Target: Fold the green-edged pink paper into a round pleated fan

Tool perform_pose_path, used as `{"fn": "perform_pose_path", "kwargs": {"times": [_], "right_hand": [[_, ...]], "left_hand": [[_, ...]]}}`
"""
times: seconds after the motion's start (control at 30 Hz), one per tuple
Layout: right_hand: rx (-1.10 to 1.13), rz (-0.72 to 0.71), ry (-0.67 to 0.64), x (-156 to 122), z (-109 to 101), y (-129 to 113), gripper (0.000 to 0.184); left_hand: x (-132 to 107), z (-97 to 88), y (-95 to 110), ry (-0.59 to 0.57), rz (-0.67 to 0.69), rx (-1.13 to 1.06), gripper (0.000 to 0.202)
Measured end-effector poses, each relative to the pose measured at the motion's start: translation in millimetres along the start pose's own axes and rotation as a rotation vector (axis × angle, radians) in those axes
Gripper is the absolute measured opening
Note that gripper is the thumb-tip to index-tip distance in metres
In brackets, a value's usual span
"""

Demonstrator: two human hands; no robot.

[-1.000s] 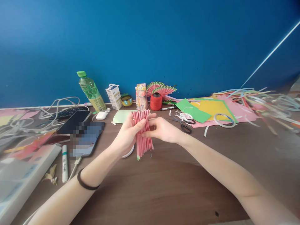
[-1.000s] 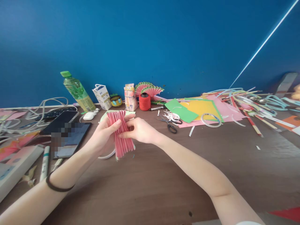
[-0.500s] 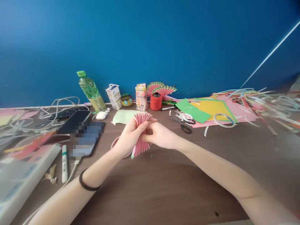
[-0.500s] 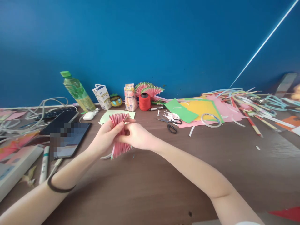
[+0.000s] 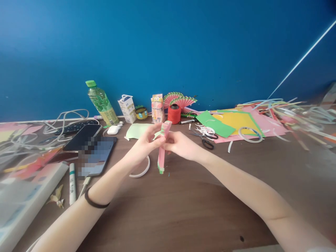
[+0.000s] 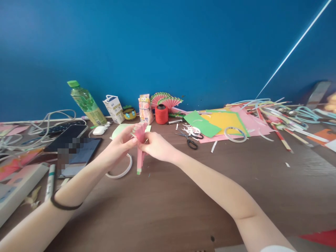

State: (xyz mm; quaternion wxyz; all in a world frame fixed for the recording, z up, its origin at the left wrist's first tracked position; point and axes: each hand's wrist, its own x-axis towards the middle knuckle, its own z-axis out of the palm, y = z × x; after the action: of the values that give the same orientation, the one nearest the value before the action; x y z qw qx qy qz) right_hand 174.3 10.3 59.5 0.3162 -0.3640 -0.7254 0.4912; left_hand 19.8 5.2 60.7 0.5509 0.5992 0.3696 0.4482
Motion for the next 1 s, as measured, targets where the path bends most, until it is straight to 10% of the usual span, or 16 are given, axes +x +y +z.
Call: {"fn": "perform_pose_path", "kwargs": {"times": [0.2, 1.0], "right_hand": [[0.049, -0.09, 0.169, 2, -16, -6, 0.021], [0.289, -0.067, 0.163, 5, -23, -2, 0.026]], "left_hand": [[1, -1.1, -4, -0.142, -0.085, 0.062, 0.039], [-7, 1.9, -14, -0.028, -0.07, 0.316, 0.036]]}}
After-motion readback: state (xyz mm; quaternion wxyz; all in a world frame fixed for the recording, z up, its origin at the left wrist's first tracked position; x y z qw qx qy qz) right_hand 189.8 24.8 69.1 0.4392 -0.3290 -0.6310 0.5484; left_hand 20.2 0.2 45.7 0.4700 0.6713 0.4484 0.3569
